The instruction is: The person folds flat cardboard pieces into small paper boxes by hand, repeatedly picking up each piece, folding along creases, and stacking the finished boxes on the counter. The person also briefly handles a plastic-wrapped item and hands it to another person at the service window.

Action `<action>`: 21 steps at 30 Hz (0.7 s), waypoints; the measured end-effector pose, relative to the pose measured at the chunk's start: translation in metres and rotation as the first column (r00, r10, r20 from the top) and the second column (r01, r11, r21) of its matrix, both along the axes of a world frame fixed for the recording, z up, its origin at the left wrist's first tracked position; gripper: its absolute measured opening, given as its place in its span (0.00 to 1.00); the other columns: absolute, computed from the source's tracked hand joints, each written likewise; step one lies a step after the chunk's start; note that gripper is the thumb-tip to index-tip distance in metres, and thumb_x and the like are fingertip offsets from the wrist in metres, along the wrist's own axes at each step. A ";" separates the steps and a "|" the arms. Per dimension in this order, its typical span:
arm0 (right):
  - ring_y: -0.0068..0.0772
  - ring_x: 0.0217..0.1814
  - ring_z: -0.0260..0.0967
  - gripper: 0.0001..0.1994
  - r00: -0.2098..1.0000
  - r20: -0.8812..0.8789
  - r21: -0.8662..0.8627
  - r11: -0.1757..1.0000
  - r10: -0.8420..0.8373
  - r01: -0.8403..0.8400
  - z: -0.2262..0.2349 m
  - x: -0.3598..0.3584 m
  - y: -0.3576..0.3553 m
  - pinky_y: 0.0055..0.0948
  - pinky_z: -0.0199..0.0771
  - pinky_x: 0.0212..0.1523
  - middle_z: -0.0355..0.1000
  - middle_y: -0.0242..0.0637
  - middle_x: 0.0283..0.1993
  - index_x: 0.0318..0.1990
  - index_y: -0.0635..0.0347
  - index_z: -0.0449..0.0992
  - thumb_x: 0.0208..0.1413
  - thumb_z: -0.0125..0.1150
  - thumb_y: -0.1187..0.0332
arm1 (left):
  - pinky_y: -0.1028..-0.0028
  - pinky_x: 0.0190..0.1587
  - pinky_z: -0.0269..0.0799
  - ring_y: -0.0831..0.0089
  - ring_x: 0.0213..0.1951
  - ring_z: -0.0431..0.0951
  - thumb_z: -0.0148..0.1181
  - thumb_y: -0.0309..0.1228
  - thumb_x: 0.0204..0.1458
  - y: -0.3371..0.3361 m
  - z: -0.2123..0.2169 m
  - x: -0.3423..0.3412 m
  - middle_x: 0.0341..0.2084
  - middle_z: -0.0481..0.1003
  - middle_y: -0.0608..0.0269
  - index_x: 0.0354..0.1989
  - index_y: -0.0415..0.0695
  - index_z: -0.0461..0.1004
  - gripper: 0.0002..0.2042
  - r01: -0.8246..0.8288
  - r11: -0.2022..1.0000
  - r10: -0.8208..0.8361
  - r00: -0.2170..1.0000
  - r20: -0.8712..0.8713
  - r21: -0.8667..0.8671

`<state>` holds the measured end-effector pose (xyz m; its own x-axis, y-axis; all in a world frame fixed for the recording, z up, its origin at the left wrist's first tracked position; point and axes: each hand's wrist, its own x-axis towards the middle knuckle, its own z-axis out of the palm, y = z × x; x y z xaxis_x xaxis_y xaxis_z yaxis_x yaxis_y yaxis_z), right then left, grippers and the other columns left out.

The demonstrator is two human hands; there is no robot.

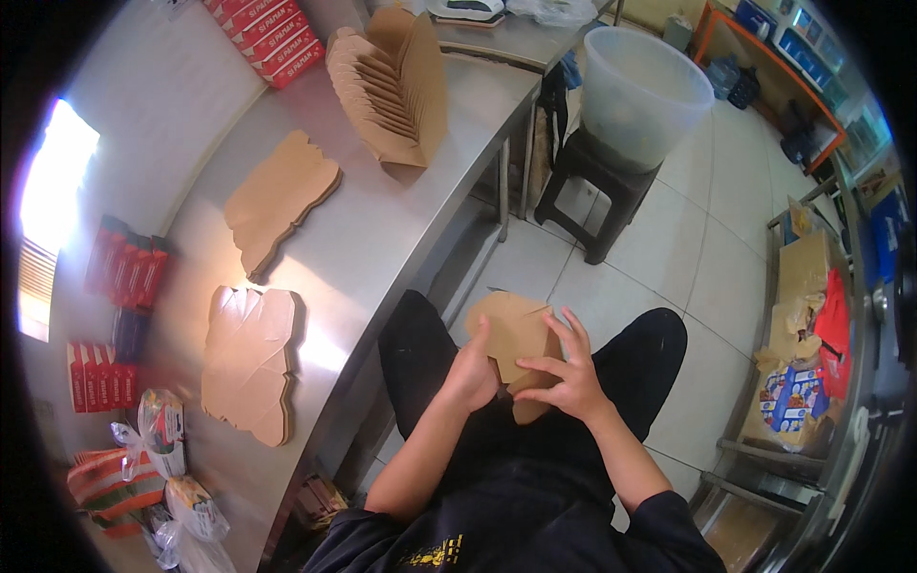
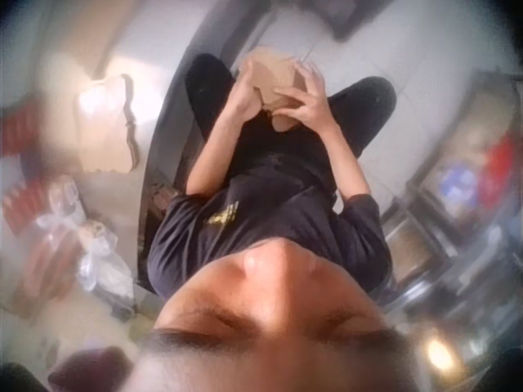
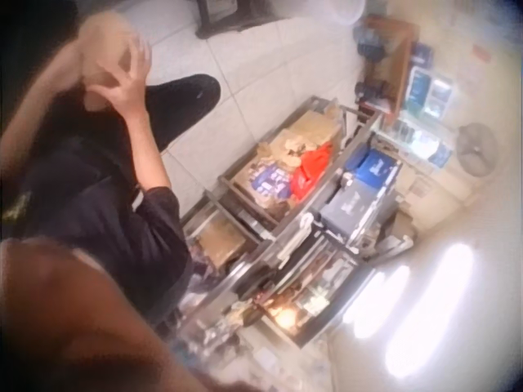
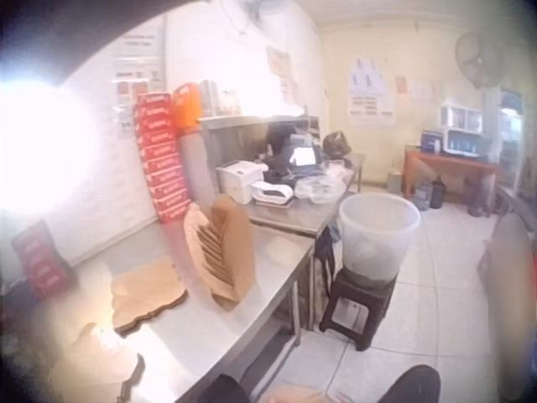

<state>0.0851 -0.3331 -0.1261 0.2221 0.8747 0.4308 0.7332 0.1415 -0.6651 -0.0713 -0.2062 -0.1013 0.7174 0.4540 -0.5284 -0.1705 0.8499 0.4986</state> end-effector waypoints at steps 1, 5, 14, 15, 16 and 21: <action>0.60 0.81 0.49 0.17 1.000 0.010 0.011 1.000 0.008 -0.008 -0.003 -0.001 0.000 0.57 0.56 0.76 0.61 0.40 0.76 0.40 0.39 0.87 0.40 0.84 0.54 | 0.57 0.68 0.67 0.58 0.69 0.68 0.36 0.49 0.76 -0.005 -0.003 0.003 0.68 0.66 0.49 0.73 0.37 0.57 0.30 -0.012 1.000 0.012 1.000 0.012 -0.013; 0.58 0.79 0.53 0.13 0.994 -0.087 0.078 0.994 -0.070 0.077 -0.004 0.003 0.003 0.55 0.57 0.76 0.62 0.43 0.74 0.38 0.46 0.86 0.45 0.82 0.58 | 0.58 0.66 0.69 0.60 0.66 0.71 0.43 0.46 0.75 -0.012 -0.014 0.003 0.66 0.68 0.52 0.72 0.38 0.60 0.27 -0.040 0.996 0.033 0.995 0.092 0.076; 0.47 0.71 0.68 0.06 0.626 -0.752 -0.117 0.977 -0.205 0.178 0.009 -0.025 0.015 0.41 0.77 0.65 0.64 0.52 0.71 0.33 0.65 0.82 0.57 0.74 0.72 | 0.66 0.60 0.72 0.70 0.56 0.77 0.57 0.41 0.71 -0.012 0.001 -0.010 0.56 0.76 0.55 0.63 0.29 0.69 0.25 0.035 0.932 -0.004 0.996 -0.086 0.360; 0.46 0.71 0.68 0.06 0.617 -0.764 -0.102 0.979 -0.190 0.175 0.007 -0.027 0.015 0.39 0.78 0.64 0.64 0.51 0.71 0.32 0.66 0.81 0.57 0.73 0.73 | 0.67 0.59 0.72 0.70 0.56 0.78 0.57 0.41 0.70 -0.009 0.001 -0.012 0.56 0.76 0.55 0.63 0.29 0.70 0.25 0.071 0.923 -0.031 0.993 -0.112 0.378; 0.46 0.71 0.68 0.06 0.607 -0.775 -0.088 0.981 -0.176 0.173 0.006 -0.028 0.014 0.38 0.79 0.63 0.64 0.51 0.71 0.32 0.66 0.81 0.57 0.73 0.74 | 0.67 0.59 0.73 0.70 0.55 0.78 0.58 0.42 0.70 -0.004 0.001 -0.015 0.56 0.77 0.54 0.62 0.29 0.70 0.25 0.107 0.912 -0.057 0.989 -0.138 0.395; 0.49 0.74 0.65 0.07 0.727 -0.669 0.015 0.976 -0.152 0.218 0.013 -0.026 0.015 0.42 0.79 0.65 0.62 0.53 0.73 0.32 0.66 0.76 0.57 0.71 0.76 | 0.66 0.57 0.76 0.70 0.53 0.80 0.55 0.42 0.71 0.004 0.003 -0.017 0.54 0.78 0.55 0.63 0.31 0.69 0.24 -0.030 0.956 0.054 0.996 -0.075 0.292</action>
<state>0.0586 -0.3177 -0.1128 0.6323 0.7524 0.1845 0.1312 0.1308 -0.9827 -0.0882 -0.2019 -0.0984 0.6547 0.6249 -0.4253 -0.1513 0.6596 0.7362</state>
